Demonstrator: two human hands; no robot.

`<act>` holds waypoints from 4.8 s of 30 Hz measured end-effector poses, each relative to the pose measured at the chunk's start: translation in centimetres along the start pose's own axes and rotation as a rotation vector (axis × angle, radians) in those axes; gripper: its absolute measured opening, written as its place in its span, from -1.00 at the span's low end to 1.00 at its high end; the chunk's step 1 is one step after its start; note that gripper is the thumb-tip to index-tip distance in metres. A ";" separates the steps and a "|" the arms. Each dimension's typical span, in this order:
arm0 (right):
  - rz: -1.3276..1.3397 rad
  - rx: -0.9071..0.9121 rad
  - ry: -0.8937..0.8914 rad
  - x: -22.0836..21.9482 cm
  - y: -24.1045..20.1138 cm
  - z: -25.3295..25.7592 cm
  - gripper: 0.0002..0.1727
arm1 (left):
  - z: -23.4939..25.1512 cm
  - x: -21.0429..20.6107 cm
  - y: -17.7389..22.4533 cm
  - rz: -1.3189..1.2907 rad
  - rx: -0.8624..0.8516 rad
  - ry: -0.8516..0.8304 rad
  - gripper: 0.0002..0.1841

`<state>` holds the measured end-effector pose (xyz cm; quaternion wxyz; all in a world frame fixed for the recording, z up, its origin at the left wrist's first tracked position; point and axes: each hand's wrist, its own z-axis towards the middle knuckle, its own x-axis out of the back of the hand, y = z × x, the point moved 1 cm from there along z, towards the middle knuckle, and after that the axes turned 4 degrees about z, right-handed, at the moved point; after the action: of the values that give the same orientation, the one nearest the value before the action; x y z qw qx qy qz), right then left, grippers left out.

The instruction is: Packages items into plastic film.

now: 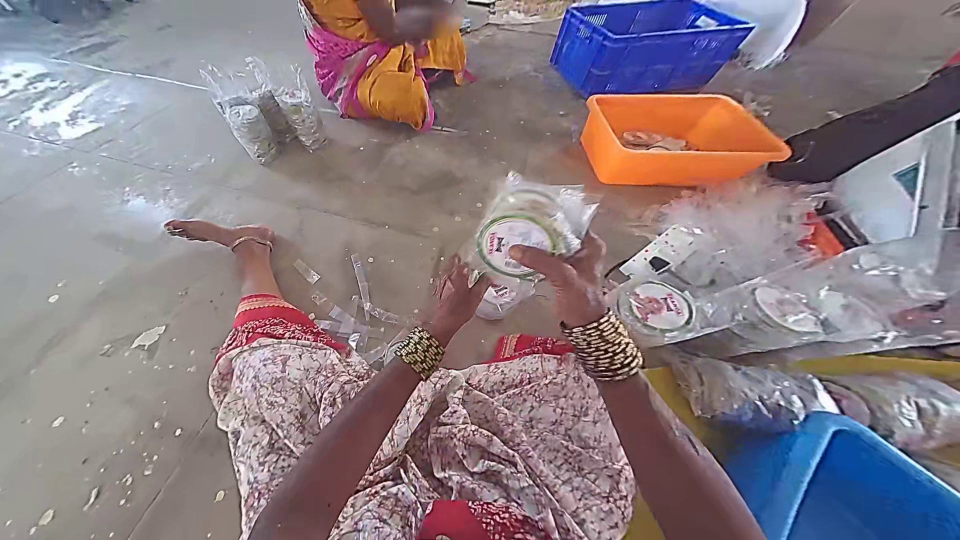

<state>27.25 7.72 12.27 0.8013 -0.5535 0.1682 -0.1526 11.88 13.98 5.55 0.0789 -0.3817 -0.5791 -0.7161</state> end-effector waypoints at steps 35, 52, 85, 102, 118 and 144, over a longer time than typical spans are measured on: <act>-1.479 -0.351 -1.024 -4.3 -1.0 -1.2 -0.52 | -4.1 -2.7 2.8 -0.897 0.310 -0.115 -0.58; -1.341 -0.118 -1.266 -5.2 -1.3 -3.2 -0.50 | -7.5 -0.3 0.1 -0.684 0.234 -0.058 -0.22; -1.440 -0.273 -1.248 -8.5 -1.3 -5.7 -0.51 | -9.8 2.3 -1.7 -0.431 0.116 -0.189 -0.18; -1.363 -0.326 -1.242 -7.4 -2.1 -6.3 -0.49 | -10.3 1.2 -1.7 -0.539 0.128 -0.127 -0.10; -1.152 -0.437 -0.932 -6.4 -1.7 -6.7 -0.29 | -11.6 0.2 -3.1 -0.307 0.049 0.248 -0.20; -1.165 -0.390 -1.240 -7.7 -0.8 -5.4 -0.71 | -15.6 0.3 -2.6 -0.796 0.223 -0.095 -0.64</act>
<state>17.88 6.23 11.99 0.4338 -0.6618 -0.5849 -0.1779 3.17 1.02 3.13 -0.1901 -0.1498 -0.7585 -0.6050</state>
